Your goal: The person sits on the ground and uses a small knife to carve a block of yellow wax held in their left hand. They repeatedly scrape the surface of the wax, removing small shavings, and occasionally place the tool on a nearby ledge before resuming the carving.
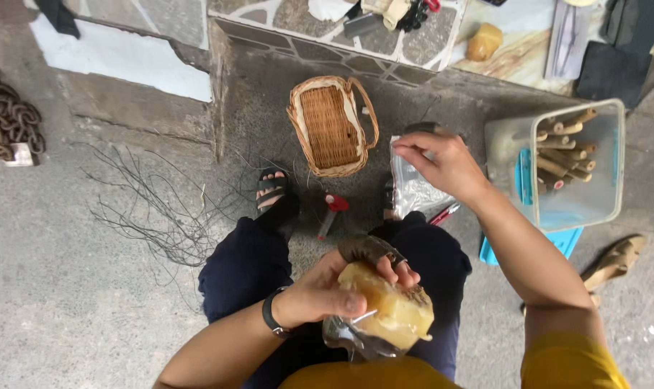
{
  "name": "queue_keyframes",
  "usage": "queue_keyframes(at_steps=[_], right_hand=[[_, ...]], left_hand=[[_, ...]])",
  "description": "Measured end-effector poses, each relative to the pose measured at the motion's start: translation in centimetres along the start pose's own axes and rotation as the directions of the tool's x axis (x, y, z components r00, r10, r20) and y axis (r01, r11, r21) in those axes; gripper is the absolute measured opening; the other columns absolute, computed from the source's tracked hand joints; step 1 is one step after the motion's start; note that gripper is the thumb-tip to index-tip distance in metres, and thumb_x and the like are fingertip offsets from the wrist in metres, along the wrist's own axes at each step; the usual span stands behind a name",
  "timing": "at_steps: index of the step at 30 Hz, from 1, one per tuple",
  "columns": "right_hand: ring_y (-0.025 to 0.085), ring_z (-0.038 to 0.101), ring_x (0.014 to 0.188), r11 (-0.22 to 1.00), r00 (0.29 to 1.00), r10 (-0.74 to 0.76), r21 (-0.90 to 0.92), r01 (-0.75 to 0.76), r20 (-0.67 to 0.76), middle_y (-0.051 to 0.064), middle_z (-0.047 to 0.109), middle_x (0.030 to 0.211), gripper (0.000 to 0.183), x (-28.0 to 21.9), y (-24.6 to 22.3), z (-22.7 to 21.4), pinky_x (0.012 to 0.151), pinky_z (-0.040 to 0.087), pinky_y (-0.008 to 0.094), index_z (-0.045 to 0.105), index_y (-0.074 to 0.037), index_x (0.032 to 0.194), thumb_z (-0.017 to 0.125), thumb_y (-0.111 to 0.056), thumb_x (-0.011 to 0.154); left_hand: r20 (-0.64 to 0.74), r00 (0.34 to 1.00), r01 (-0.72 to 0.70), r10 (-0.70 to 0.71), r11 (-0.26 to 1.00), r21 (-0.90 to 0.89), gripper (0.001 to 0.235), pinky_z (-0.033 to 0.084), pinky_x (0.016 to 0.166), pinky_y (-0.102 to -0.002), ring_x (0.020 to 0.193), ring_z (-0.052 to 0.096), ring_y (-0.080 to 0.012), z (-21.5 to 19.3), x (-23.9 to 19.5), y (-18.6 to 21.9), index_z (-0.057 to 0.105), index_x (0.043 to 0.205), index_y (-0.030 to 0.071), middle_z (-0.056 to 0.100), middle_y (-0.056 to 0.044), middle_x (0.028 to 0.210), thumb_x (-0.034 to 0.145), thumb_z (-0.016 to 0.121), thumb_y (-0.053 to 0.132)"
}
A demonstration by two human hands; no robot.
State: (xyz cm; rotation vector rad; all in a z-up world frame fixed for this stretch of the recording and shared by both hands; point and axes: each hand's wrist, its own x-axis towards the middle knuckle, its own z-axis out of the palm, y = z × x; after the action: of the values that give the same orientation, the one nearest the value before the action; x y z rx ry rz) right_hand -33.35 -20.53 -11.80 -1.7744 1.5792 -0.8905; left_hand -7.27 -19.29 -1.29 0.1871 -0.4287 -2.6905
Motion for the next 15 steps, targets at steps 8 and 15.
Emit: queue_keyframes(at_steps=[8, 15], right_hand=[[0.012, 0.058, 0.076, 0.988, 0.987, 0.150, 0.038, -0.152, 0.054, 0.010, 0.070, 0.101, 0.008, 1.0, 1.6, 4.0, 0.071, 0.048, 0.026, 0.069, 0.002, 0.106, 0.065, -0.003, 0.100], [0.014, 0.063, 0.073, 0.983, 0.954, 0.182, -0.017, -0.184, 0.239, 0.001, 0.072, 0.092, 0.010, 0.4, 2.0, 7.8, 0.070, 0.052, 0.028, 0.071, -0.012, 0.100, 0.063, -0.016, 0.095]], left_hand=[[0.068, 0.997, -0.041, 0.030, 0.985, 0.166, 0.033, 0.047, 0.112, -0.043, 0.124, 0.055, -0.0203, 0.3, -3.1, 1.4, 0.054, 0.118, 0.015, 0.056, -0.007, 0.120, 0.091, 0.071, 0.024], [0.030, 1.000, 0.000, -0.006, 0.980, 0.201, 0.033, 0.047, 0.111, -0.042, 0.120, 0.056, -0.0198, 0.7, -2.9, 2.9, 0.056, 0.114, 0.015, 0.057, -0.005, 0.117, 0.090, 0.071, 0.032]])
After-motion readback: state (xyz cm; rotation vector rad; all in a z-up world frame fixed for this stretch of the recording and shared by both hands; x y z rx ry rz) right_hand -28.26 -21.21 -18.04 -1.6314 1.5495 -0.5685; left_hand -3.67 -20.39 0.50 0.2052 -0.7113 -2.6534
